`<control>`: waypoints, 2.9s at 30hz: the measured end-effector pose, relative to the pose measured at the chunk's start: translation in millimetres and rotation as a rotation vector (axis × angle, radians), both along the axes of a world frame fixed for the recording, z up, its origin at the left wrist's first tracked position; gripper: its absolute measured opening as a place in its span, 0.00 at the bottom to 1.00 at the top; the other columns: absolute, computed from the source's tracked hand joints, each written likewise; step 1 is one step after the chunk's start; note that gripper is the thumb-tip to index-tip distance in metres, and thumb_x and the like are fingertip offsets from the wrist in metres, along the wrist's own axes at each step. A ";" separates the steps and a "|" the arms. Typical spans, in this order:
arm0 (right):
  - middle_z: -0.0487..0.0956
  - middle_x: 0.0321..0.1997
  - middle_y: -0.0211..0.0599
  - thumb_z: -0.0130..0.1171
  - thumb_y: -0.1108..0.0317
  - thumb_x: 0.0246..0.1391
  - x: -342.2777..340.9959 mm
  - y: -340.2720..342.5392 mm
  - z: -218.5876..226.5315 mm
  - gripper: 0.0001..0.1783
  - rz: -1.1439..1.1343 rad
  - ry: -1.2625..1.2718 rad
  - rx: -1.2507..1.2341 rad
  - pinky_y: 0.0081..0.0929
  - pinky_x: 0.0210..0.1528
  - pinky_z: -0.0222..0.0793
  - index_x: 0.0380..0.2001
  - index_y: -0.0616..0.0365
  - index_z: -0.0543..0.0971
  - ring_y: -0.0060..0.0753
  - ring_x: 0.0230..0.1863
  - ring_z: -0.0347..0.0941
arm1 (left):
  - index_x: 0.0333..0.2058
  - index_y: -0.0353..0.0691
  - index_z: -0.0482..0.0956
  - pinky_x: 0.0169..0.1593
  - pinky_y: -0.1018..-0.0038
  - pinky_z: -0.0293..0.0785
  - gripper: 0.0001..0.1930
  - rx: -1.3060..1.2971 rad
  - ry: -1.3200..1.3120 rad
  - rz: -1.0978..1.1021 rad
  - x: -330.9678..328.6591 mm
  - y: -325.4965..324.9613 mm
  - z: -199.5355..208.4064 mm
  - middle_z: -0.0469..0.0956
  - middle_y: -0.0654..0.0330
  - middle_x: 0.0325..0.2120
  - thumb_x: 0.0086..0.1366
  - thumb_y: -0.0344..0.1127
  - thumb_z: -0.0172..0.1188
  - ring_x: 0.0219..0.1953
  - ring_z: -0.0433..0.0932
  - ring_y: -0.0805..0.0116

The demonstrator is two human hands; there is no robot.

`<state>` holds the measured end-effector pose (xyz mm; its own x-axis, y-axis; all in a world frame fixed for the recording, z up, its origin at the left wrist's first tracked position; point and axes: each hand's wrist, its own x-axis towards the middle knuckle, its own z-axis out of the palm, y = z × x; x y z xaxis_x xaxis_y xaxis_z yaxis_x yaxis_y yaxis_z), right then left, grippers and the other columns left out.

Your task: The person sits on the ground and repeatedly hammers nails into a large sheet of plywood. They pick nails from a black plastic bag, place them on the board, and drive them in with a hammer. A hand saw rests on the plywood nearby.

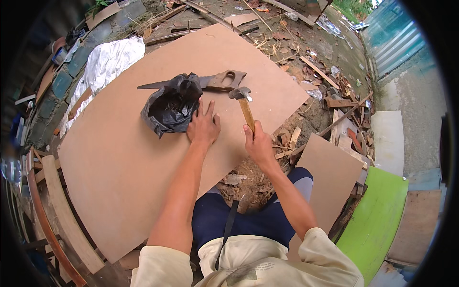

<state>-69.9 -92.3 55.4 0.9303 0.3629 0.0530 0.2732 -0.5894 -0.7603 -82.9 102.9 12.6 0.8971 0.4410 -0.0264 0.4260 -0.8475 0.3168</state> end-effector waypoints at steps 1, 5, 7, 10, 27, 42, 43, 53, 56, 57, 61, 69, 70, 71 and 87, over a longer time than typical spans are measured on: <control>0.77 0.22 0.62 0.52 0.56 0.70 2.2 0.7 -7.1 0.18 0.032 0.018 -0.080 0.63 0.33 0.68 0.40 0.63 0.68 0.74 0.28 0.75 | 0.72 0.64 0.61 0.63 0.54 0.73 0.31 0.011 -0.005 0.000 1.4 1.2 -0.1 0.47 0.59 0.77 0.71 0.51 0.49 0.70 0.64 0.51; 0.78 0.23 0.62 0.51 0.56 0.71 12.2 -1.7 0.6 0.18 0.039 0.116 -0.256 0.63 0.33 0.69 0.40 0.63 0.68 0.74 0.29 0.76 | 0.72 0.64 0.61 0.63 0.55 0.73 0.30 0.021 -0.015 -0.003 2.7 -1.0 -2.4 0.47 0.59 0.77 0.71 0.51 0.48 0.70 0.62 0.51; 0.78 0.22 0.63 0.50 0.55 0.71 11.3 3.0 7.6 0.18 0.006 0.109 -0.196 0.61 0.32 0.69 0.40 0.64 0.69 0.73 0.28 0.76 | 0.72 0.64 0.61 0.63 0.55 0.72 0.30 0.029 0.015 0.002 1.6 -0.3 2.2 0.47 0.59 0.77 0.72 0.51 0.48 0.71 0.62 0.51; 0.76 0.21 0.63 0.49 0.55 0.72 5.3 3.5 -7.3 0.19 0.016 0.017 -0.144 0.58 0.31 0.68 0.41 0.64 0.69 0.71 0.26 0.76 | 0.72 0.63 0.60 0.64 0.55 0.72 0.30 0.052 0.014 -0.011 2.7 -3.0 2.0 0.47 0.59 0.77 0.72 0.50 0.47 0.71 0.61 0.52; 0.80 0.27 0.61 0.55 0.50 0.67 19.3 -13.8 -9.4 0.23 -0.225 0.093 -0.136 0.55 0.37 0.71 0.38 0.65 0.73 0.68 0.33 0.78 | 0.67 0.49 0.69 0.74 0.49 0.47 0.29 0.170 -0.197 -0.302 0.3 0.8 -15.5 0.64 0.55 0.70 0.69 0.47 0.52 0.74 0.57 0.56; 0.77 0.25 0.42 0.67 0.53 0.61 -9.9 -117.5 -51.1 0.21 -0.489 0.160 0.219 0.39 0.35 0.69 0.35 0.62 0.74 0.40 0.28 0.75 | 0.67 0.49 0.69 0.73 0.45 0.50 0.31 0.156 -0.063 -0.429 7.2 -3.2 -7.4 0.62 0.57 0.71 0.68 0.54 0.54 0.73 0.58 0.54; 0.77 0.26 0.38 0.67 0.53 0.61 -7.5 -116.5 -59.3 0.21 -0.487 0.156 0.231 0.37 0.34 0.69 0.35 0.61 0.75 0.35 0.28 0.73 | 0.68 0.50 0.68 0.73 0.44 0.49 0.33 0.129 0.003 -0.410 9.6 -6.2 -2.0 0.59 0.57 0.72 0.68 0.56 0.54 0.75 0.55 0.53; 0.75 0.36 0.47 0.72 0.63 0.52 -1.8 -63.3 -86.2 0.17 -0.360 0.096 0.298 0.45 0.48 0.69 0.33 0.65 0.76 0.53 0.40 0.74 | 0.75 0.42 0.51 0.75 0.43 0.39 0.58 0.098 0.139 -0.148 -49.5 -50.8 9.2 0.46 0.47 0.76 0.58 0.78 0.54 0.78 0.43 0.46; 0.75 0.32 0.32 0.70 0.67 0.57 -9.3 -60.0 -86.2 0.12 -0.342 0.388 0.539 0.34 0.36 0.73 0.33 0.60 0.75 0.28 0.33 0.74 | 0.74 0.34 0.50 0.75 0.42 0.38 0.66 0.138 0.113 -0.149 -105.0 -59.8 15.2 0.46 0.44 0.76 0.51 0.81 0.59 0.78 0.42 0.45; 0.75 0.32 0.30 0.69 0.68 0.58 -14.1 -57.6 -82.1 0.12 -0.337 0.475 0.650 0.32 0.36 0.74 0.33 0.59 0.75 0.27 0.33 0.74 | 0.73 0.32 0.49 0.75 0.41 0.37 0.68 0.158 0.113 -0.149 -120.6 -59.7 17.1 0.46 0.43 0.76 0.49 0.81 0.60 0.78 0.41 0.45; 0.75 0.36 0.29 0.67 0.69 0.60 -41.1 -50.4 -73.9 0.11 -0.313 0.649 0.789 0.32 0.40 0.78 0.38 0.57 0.74 0.26 0.37 0.74 | 0.74 0.33 0.48 0.75 0.41 0.38 0.70 0.207 0.208 -0.111 -155.9 -49.0 25.8 0.45 0.43 0.76 0.46 0.80 0.65 0.78 0.41 0.45; 0.75 0.37 0.25 0.69 0.68 0.60 -88.2 -20.3 -78.0 0.12 -0.106 0.686 0.859 0.27 0.43 0.71 0.42 0.57 0.76 0.22 0.37 0.72 | 0.73 0.34 0.53 0.75 0.43 0.41 0.66 0.139 0.040 -0.193 -176.0 -27.5 3.1 0.51 0.44 0.74 0.43 0.72 0.70 0.77 0.47 0.49; 0.75 0.36 0.25 0.69 0.68 0.60 -92.6 -15.2 -70.4 0.12 -0.089 0.694 0.857 0.25 0.42 0.69 0.42 0.56 0.76 0.21 0.37 0.71 | 0.72 0.34 0.54 0.75 0.44 0.42 0.66 0.148 0.063 -0.190 -176.3 -26.6 5.5 0.51 0.44 0.74 0.43 0.72 0.70 0.77 0.47 0.49; 0.75 0.33 0.24 0.69 0.68 0.58 -94.1 -9.5 -59.2 0.11 -0.054 0.684 0.912 0.21 0.40 0.65 0.39 0.56 0.77 0.19 0.35 0.69 | 0.72 0.33 0.54 0.75 0.44 0.42 0.66 0.162 0.079 -0.192 -172.9 -24.9 9.8 0.51 0.44 0.74 0.43 0.72 0.70 0.77 0.47 0.49; 0.71 0.28 0.24 0.68 0.75 0.55 -89.3 -14.3 -75.3 0.10 -0.077 0.598 0.655 0.25 0.33 0.63 0.34 0.55 0.74 0.21 0.29 0.66 | 0.47 0.43 0.83 0.50 0.60 0.77 0.19 -0.204 -0.129 0.189 -100.6 69.2 76.0 0.83 0.56 0.45 0.66 0.50 0.63 0.49 0.81 0.55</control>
